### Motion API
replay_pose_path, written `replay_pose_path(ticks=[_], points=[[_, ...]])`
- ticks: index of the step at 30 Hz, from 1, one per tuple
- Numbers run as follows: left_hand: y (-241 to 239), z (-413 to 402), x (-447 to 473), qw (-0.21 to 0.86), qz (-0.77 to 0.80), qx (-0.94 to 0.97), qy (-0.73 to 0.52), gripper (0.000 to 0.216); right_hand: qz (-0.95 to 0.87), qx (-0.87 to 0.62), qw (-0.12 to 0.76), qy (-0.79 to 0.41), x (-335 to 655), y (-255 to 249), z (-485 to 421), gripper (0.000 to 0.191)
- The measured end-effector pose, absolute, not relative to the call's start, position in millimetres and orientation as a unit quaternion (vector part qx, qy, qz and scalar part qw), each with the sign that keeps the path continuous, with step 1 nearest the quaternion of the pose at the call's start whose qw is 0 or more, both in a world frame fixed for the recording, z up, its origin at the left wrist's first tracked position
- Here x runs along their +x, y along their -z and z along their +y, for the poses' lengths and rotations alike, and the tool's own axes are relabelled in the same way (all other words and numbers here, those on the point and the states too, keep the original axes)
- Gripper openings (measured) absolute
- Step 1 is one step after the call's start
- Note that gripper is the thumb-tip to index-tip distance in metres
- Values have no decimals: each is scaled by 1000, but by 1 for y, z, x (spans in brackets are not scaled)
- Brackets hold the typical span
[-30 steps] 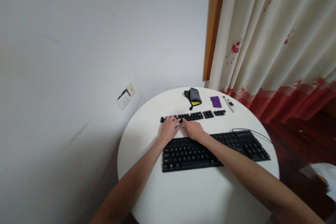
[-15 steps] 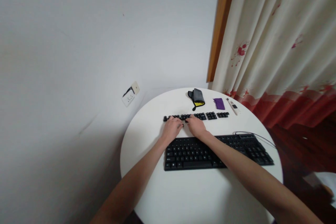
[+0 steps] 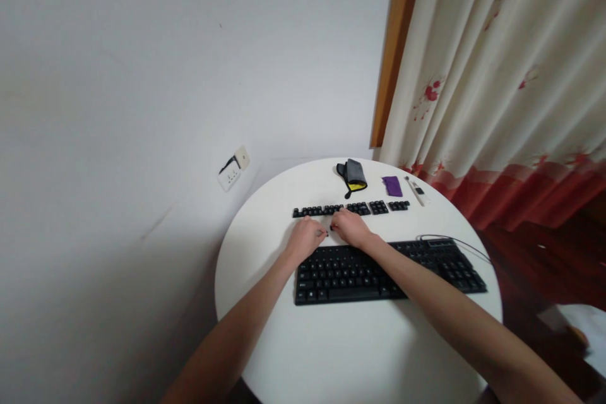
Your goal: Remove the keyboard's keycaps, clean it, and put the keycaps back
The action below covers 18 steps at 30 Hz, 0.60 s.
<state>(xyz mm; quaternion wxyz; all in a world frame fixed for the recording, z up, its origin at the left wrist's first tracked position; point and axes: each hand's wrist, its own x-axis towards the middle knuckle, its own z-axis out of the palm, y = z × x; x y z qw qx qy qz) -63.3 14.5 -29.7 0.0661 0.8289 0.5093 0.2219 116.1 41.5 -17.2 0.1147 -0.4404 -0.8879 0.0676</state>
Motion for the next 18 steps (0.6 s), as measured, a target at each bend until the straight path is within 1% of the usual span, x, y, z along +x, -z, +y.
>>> replay_pose_path(ticks=[3, 7, 10, 13, 18], points=[[22, 3, -58, 102, 504, 826, -230, 11, -884, -436, 148, -79, 127, 20, 32, 14], [16, -22, -44, 172, 455, 831, -268, 10, -853, -433, 259, -136, 156, 24, 6, 8], [14, -41, -33, 217, 416, 839, -276, 9, -834, -419, 307, -188, 178, 26, -18, 7], [13, -49, -25, 235, 396, 843, -279, 8, -827, -407, 320, -218, 190, 27, -38, 8], [12, -50, -21, 223, 385, 857, -259, 9, -839, -390, 301, -229, 193, 31, -52, 10]])
